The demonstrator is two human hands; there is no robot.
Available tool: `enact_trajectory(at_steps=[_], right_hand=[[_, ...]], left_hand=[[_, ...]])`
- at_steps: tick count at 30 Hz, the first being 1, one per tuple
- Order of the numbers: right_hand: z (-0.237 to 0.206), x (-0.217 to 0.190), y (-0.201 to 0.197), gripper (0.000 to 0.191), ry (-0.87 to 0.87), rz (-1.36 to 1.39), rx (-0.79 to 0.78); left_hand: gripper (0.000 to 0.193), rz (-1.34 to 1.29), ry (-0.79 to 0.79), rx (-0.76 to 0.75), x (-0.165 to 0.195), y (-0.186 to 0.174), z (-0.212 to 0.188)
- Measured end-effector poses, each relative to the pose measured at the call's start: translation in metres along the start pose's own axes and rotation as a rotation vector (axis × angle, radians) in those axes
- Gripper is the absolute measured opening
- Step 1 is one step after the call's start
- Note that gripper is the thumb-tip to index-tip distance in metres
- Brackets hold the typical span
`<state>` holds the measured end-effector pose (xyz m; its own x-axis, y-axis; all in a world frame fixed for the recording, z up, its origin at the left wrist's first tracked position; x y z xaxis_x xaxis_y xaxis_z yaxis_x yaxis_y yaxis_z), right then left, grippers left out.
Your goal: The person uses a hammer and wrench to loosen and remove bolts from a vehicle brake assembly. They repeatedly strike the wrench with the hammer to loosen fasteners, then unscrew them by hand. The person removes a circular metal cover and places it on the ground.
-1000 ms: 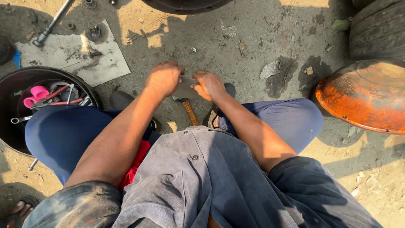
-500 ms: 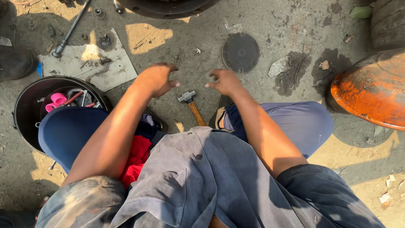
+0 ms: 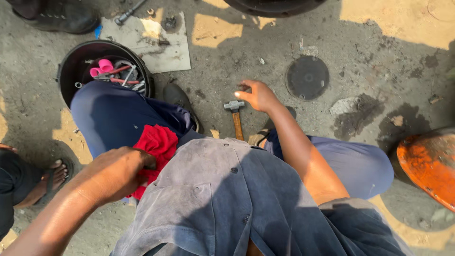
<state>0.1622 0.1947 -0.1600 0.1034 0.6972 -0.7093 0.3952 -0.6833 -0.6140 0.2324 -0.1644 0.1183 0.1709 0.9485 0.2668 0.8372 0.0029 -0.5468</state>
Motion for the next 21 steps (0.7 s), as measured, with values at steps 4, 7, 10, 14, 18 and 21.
enact_trajectory(at_steps=[4, 7, 10, 14, 18, 21], right_hand=[[-0.02, -0.034, 0.001, 0.048, -0.071, 0.193, -0.007], [-0.036, -0.065, -0.005, 0.052, -0.065, 0.451, -0.15], [-0.047, -0.105, -0.015, 0.064, -0.046, 0.939, -0.368], [-0.073, -0.143, -0.022, 0.076, -0.056, 1.497, -0.548], [-0.087, -0.151, -0.043, 0.053, -0.263, 1.416, -0.159], [-0.099, -0.154, -0.078, 0.044, -0.312, 0.588, 0.189]], left_hand=[[0.034, -0.098, -0.16, -0.089, -0.03, -0.009, 0.003], [0.015, -0.893, 0.486, 0.184, -0.026, -0.037, -0.004], [0.005, -0.876, 0.533, 0.452, 0.0, -0.056, -0.003], [0.019, -0.625, 0.947, 0.651, 0.052, -0.052, 0.033], [0.046, -0.612, 1.003, 1.001, 0.069, -0.034, 0.067], [0.077, -1.293, 1.034, 0.675, 0.068, -0.03, 0.093]])
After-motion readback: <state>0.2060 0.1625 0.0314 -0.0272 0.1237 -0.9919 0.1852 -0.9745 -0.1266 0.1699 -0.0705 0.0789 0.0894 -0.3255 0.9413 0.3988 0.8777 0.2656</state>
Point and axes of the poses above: each hand's wrist, its own z-axis towards the middle knuckle, its own y-axis out of the palm, x = y × z, the point moved 1 cm from there along z, towards the middle knuckle, and after that the axes turned 6 degrees about -z, right-handed, at the moved point
